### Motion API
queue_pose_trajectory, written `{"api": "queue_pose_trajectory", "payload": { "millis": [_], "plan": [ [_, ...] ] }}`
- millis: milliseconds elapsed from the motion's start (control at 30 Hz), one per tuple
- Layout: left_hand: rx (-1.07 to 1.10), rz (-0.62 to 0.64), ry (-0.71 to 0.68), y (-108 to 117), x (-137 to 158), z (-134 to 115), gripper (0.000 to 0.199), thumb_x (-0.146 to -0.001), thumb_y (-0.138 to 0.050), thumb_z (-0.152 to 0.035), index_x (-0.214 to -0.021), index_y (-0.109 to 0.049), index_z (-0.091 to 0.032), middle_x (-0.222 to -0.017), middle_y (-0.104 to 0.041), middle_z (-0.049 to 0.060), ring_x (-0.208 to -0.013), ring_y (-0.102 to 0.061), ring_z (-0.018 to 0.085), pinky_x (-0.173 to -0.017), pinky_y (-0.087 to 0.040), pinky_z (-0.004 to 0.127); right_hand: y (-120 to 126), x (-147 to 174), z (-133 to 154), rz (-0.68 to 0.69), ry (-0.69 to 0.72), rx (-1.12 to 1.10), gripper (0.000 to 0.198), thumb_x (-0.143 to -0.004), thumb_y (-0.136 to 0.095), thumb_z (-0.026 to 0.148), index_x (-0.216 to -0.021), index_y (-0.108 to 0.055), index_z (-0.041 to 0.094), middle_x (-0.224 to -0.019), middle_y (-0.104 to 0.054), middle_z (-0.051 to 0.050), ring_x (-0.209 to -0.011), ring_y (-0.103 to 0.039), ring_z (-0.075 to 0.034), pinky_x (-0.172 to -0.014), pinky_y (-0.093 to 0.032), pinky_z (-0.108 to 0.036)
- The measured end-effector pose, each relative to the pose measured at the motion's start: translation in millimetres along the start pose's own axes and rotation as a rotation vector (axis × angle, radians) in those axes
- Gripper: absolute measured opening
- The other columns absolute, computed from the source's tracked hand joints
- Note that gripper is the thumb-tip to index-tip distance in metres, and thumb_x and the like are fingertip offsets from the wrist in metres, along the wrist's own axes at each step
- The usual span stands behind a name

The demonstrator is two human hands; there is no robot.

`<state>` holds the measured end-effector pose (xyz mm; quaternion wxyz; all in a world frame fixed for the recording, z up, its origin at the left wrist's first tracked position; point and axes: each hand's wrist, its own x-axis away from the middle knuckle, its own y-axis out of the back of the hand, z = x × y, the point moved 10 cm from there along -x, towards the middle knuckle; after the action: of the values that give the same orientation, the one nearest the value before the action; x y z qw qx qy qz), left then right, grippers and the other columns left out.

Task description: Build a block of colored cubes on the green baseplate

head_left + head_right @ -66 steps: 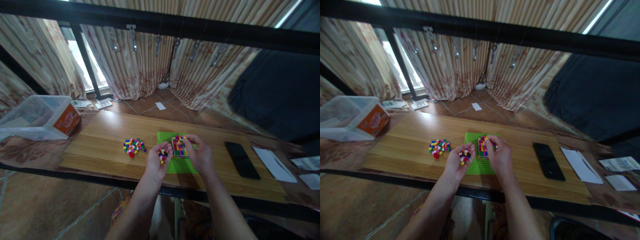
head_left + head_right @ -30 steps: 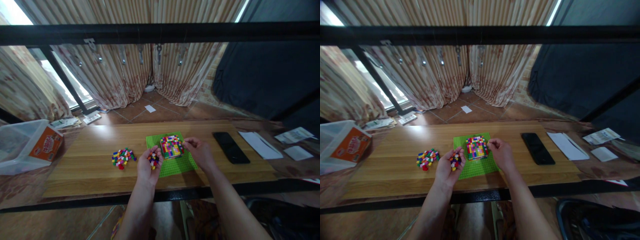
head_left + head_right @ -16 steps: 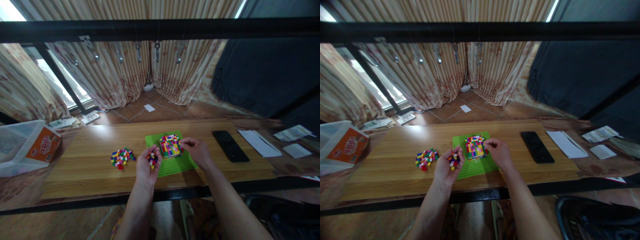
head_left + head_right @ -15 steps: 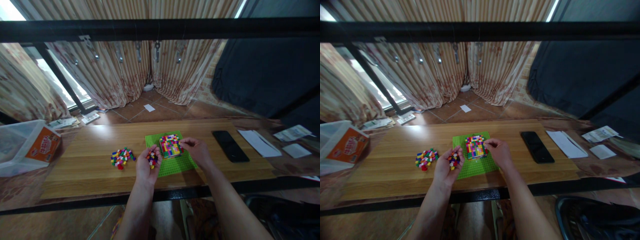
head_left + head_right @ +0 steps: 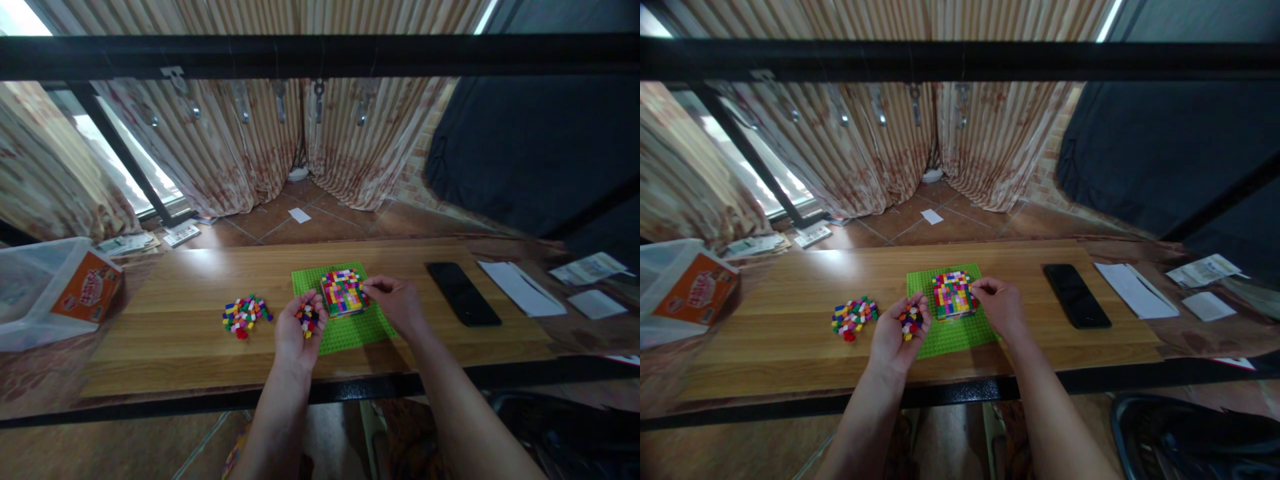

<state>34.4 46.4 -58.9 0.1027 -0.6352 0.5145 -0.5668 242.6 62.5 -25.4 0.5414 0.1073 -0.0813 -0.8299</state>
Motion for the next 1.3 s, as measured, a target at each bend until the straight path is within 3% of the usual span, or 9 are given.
{"api": "queue_pose_trajectory", "payload": {
  "millis": [333, 533, 700, 900, 1067, 1300],
  "plan": [
    [0.05, 0.028, -0.023, -5.2, 1.4, 0.3, 0.021, -0.087, -0.046, -0.013, -0.079, -0.064, -0.006, -0.071, -0.064, 0.009, -0.058, -0.06, 0.009, -0.054, -0.053, 0.018, 0.6, 2.9, 4.9, -0.018, 0.063, 0.11, 0.016, -0.069, -0.067, 0.033, -0.067, -0.072, 0.019, -0.068, -0.072, -0.004, -0.064, -0.064, -0.02, -0.064, -0.049, -0.033],
    [0.108, 0.134, -0.031, -20.9, 9.2, 3.3, 0.025, -0.089, -0.045, -0.017, -0.086, -0.067, -0.005, -0.089, -0.07, 0.015, -0.08, -0.069, 0.017, -0.076, -0.058, 0.029, 5.6, 16.5, 35.0, -0.09, 0.177, 0.084, 0.017, -0.075, -0.065, 0.035, -0.076, -0.073, 0.019, -0.075, -0.073, -0.005, -0.068, -0.066, -0.02, -0.067, -0.051, -0.034],
    [0.09, 0.225, -0.014, -30.4, 10.6, 8.5, 0.026, -0.089, -0.045, -0.019, -0.091, -0.068, -0.007, -0.099, -0.071, 0.015, -0.094, -0.068, 0.021, -0.081, -0.056, 0.03, -32.9, 44.0, 80.0, 0.174, 0.388, 0.069, 0.014, -0.084, -0.06, 0.028, -0.088, -0.073, 0.024, -0.091, -0.072, -0.003, -0.084, -0.066, -0.018, -0.079, -0.051, -0.033],
    [0.076, 0.234, 0.007, -31.8, 12.3, 10.1, 0.027, -0.089, -0.046, -0.021, -0.093, -0.069, -0.007, -0.106, -0.07, 0.016, -0.102, -0.066, 0.021, -0.078, -0.055, 0.025, -57.6, 60.0, 88.1, 0.359, 0.443, 0.17, 0.019, -0.086, -0.06, 0.022, -0.1, -0.071, 0.026, -0.101, -0.067, -0.004, -0.097, -0.063, -0.019, -0.087, -0.05, -0.035],
    [0.071, 0.252, 0.031, -33.3, 12.1, 12.7, 0.026, -0.088, -0.047, -0.02, -0.095, -0.069, -0.007, -0.11, -0.069, 0.014, -0.106, -0.064, 0.019, -0.078, -0.054, 0.022, -62.9, 62.0, 83.1, 0.396, 0.464, 0.216, 0.021, -0.088, -0.058, 0.022, -0.104, -0.071, 0.027, -0.102, -0.065, -0.004, -0.097, -0.062, -0.018, -0.089, -0.05, -0.036],
    [0.067, 0.229, 0.033, -31.9, 13.7, 14.2, 0.026, -0.087, -0.048, -0.02, -0.093, -0.07, -0.007, -0.109, -0.069, 0.015, -0.106, -0.064, 0.021, -0.082, -0.053, 0.025, -59.9, 60.8, 88.1, 0.336, 0.47, 0.217, 0.017, -0.09, -0.055, 0.022, -0.095, -0.071, 0.024, -0.096, -0.066, -0.004, -0.093, -0.062, -0.019, -0.085, -0.05, -0.035]
  ]
}}
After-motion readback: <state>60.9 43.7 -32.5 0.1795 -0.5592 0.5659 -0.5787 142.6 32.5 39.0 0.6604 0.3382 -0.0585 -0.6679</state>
